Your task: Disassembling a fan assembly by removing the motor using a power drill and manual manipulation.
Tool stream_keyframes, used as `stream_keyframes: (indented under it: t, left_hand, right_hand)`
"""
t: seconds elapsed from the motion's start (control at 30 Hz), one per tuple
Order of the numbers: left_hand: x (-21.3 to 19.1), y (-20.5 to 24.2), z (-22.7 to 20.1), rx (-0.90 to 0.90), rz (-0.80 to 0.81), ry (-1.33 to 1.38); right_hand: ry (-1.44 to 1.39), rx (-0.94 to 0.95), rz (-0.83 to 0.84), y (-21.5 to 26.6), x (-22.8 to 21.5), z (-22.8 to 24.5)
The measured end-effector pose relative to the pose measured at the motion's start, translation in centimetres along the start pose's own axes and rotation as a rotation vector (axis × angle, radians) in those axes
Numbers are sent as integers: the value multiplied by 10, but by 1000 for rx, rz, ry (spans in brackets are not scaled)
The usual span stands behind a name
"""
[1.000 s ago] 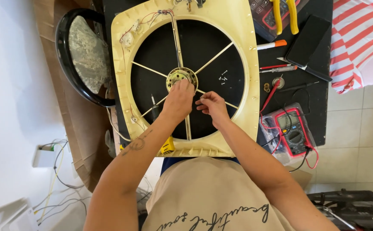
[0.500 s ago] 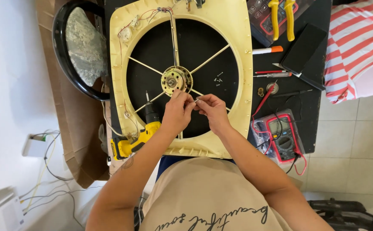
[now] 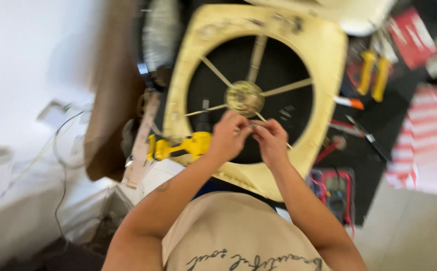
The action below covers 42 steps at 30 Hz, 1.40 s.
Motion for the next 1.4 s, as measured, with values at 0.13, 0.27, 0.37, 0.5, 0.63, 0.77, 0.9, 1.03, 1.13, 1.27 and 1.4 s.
stream_keyframes:
  t: [0.13, 0.27, 0.37, 0.5, 0.63, 0.77, 0.9, 1.03, 1.13, 1.27, 1.4]
  left_hand:
    - [-8, 19, 25, 24, -133, -38]
    - [-38, 43, 41, 1, -239, 14]
    - [-71, 60, 43, -84, -252, 5]
    - [-107, 85, 52, -185, -301, 72]
    - [-173, 98, 30, -350, -140, 152]
    - [-197, 114, 43, -299, -242, 136]
    - [-225, 128, 31, -308, -272, 103]
    - [-226, 135, 28, -368, -327, 133]
    - [-219, 132, 18, -421, -337, 201]
    - [-188, 115, 6, -433, -348, 207]
    - [-154, 94, -5, -541, -299, 444]
  right_hand:
    - [29, -39, 116, -20, 2, -35]
    - [92, -113, 241, -7, 40, -40]
    - [136, -116, 332, -4, 64, -51]
    - [163, -82, 437, 14, 108, -61]
    - [156, -32, 513, 27, 149, -76]
    - [234, -48, 581, 39, 181, -85]
    - [224, 8, 655, 54, 207, -89]
    - [343, 0, 663, 36, 200, -91]
    - [465, -82, 737, 32, 198, -79]
    - [579, -185, 728, 16, 172, -55]
    - [450, -99, 734, 10, 140, -33]
Point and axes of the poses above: each hand's wrist, its own y-axis away from the middle knuckle, its own x-axis out of the palm, z = x × y, the point moved 3 cm from there along -y, towards the middle knuckle, and after that the axes turned 7 degrees about x, right-handed, at the moved point
